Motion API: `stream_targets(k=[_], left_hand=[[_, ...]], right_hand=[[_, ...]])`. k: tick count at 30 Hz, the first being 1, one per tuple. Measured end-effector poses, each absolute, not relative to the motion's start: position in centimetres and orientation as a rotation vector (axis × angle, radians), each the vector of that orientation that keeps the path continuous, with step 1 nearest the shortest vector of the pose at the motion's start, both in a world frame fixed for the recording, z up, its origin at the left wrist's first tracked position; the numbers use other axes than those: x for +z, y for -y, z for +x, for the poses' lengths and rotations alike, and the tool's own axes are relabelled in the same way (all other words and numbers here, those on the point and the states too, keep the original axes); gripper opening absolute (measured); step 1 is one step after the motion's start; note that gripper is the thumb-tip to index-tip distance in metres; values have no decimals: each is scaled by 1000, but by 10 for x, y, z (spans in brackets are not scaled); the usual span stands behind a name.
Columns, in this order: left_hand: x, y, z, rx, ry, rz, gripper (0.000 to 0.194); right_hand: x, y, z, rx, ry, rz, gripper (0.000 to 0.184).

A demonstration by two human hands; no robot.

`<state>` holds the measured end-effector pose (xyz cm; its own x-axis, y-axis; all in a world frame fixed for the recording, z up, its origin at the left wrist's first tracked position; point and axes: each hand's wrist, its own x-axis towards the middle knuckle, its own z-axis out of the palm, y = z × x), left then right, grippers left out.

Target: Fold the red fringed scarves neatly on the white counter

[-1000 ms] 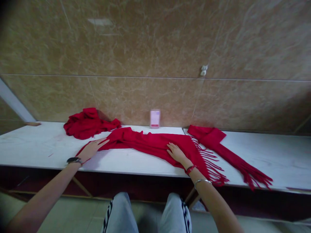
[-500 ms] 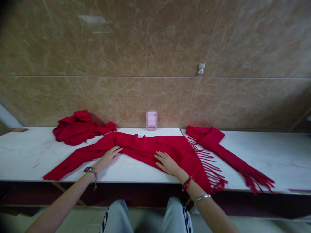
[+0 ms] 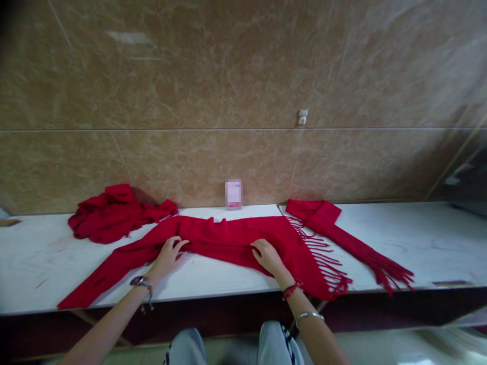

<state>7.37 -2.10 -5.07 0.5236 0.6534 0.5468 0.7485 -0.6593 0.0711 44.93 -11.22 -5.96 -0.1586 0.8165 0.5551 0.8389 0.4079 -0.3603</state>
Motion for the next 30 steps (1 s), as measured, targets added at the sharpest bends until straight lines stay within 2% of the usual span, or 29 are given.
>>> stream_targets(k=[3,8,13,18,23,27,30], left_hand=[[-51,20,74,-734,1187,-2665,32],[-49,16,76,-698,1215,-2809,41],[-51,11,76,-742,1316,-2790,45],[-53,13,74,-775,1408,-2706,44],[-53,18,73,-722,1562,-2527,43],[-51,21,77,-605,1630,-2501,43],[-48,23,79,-568,1539,-2486,42]], right_hand=[[-55,115,446,-114,1976,-1459,18],[-45,126,441,126,2159,-1427,19],[-41,134,444,270,2299,-1270,48],[-41,134,450,355,2267,-1284,55],[-37,133,454,126,2392,-1266,70],[-39,143,460,-249,2297,-1466,57],[-39,153,474,-347,2201,-1617,45]])
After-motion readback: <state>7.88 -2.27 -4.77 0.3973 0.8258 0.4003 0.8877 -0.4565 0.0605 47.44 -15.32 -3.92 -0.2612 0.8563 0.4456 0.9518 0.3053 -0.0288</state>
